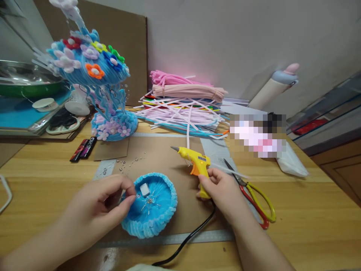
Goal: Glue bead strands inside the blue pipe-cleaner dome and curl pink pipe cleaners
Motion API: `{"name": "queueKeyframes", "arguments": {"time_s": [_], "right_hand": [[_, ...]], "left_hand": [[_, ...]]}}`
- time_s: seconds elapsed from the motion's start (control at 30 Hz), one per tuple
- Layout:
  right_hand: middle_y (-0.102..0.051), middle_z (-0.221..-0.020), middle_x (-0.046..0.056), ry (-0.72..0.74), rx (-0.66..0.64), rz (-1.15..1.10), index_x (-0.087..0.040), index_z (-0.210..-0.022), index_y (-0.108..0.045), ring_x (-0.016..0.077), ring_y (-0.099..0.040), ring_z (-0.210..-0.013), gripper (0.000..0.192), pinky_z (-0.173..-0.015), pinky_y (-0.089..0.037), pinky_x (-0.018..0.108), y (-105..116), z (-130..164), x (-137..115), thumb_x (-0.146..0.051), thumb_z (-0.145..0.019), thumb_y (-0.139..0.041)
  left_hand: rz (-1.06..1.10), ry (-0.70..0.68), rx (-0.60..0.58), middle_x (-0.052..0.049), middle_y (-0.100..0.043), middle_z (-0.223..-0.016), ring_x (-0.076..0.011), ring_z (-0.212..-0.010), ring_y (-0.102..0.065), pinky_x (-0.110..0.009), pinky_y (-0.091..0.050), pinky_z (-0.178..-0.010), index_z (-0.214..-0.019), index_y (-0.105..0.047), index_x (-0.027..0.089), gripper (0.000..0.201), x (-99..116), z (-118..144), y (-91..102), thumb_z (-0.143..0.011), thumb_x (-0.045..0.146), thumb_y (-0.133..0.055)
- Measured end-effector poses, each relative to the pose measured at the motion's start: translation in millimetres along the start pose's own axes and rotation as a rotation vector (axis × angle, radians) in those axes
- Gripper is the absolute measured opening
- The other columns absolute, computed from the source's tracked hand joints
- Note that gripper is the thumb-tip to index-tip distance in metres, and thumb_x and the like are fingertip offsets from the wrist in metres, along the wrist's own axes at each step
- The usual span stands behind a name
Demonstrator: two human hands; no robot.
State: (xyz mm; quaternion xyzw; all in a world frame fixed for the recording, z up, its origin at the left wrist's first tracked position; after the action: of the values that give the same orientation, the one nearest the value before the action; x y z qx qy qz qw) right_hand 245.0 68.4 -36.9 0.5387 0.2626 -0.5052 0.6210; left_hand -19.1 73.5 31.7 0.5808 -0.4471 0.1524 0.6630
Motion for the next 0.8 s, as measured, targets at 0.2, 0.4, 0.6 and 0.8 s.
{"name": "queueKeyframes", "arguments": {"time_s": [0.2, 0.4, 0.6, 0.8], "right_hand": [[-0.062, -0.062, -0.001, -0.188, -0.473, -0.897, -0.02, -0.086, -0.063, 0.0078, -0.052, -0.042, 0.017, -0.041, -0.042, 0.018, -25, 12, -30, -0.03, -0.074, -0.07], [-0.069, -0.064, 0.004, -0.163, -0.584, -0.997, -0.017, -0.092, -0.071, 0.0078, -0.051, -0.04, 0.037, -0.039, -0.04, 0.017, -48, 5, -44, -0.052, -0.08, -0.064], [-0.065, -0.078, 0.002, -0.073, -0.64, -0.968, -0.019, -0.083, -0.072, 0.0057, -0.046, -0.053, 0.019, -0.051, -0.039, 0.018, -56, 17, -38, -0.036, -0.076, -0.073], [-0.065, -0.086, 0.004, -0.025, -0.611, -0.568, -0.021, -0.09, -0.072, 0.0103, -0.05, -0.063, 0.026, -0.056, -0.039, 0.021, -55, 37, -31, -0.043, -0.076, -0.073]], "left_hand": [[0.058, 0.063, 0.084, 0.004, -0.054, -0.061, -0.012, -0.055, -0.051, -0.021, -0.04, -0.052, -0.075, -0.056, 0.021, 0.009, -5, -1, 6.3, -0.083, 0.02, -0.052], [0.122, 0.054, 0.097, 0.004, -0.054, -0.065, -0.0109, -0.06, -0.052, -0.02, -0.043, -0.055, -0.074, -0.056, 0.021, 0.011, -4, -2, 5.1, -0.084, 0.019, -0.051], [0.116, 0.097, 0.049, 0.004, -0.053, -0.063, -0.0111, -0.058, -0.05, -0.02, -0.041, -0.052, -0.072, -0.055, 0.021, 0.013, -4, -3, -4.0, -0.084, 0.019, -0.05], [0.176, 0.197, 0.072, 0.002, -0.055, -0.064, -0.0127, -0.058, -0.05, -0.022, -0.042, -0.051, -0.071, -0.056, 0.022, 0.015, -8, -1, -5.4, -0.085, 0.025, -0.051]]}}
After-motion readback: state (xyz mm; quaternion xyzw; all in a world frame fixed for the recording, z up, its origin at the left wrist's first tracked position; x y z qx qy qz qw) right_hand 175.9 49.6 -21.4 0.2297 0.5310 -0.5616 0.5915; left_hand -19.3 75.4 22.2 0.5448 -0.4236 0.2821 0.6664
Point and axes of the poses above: each hand's wrist, its own z-axis away from the middle knuckle, its own y-axis out of the back of the hand, x = y × z, the point moved 7 cm from there along -z, towards the middle knuckle
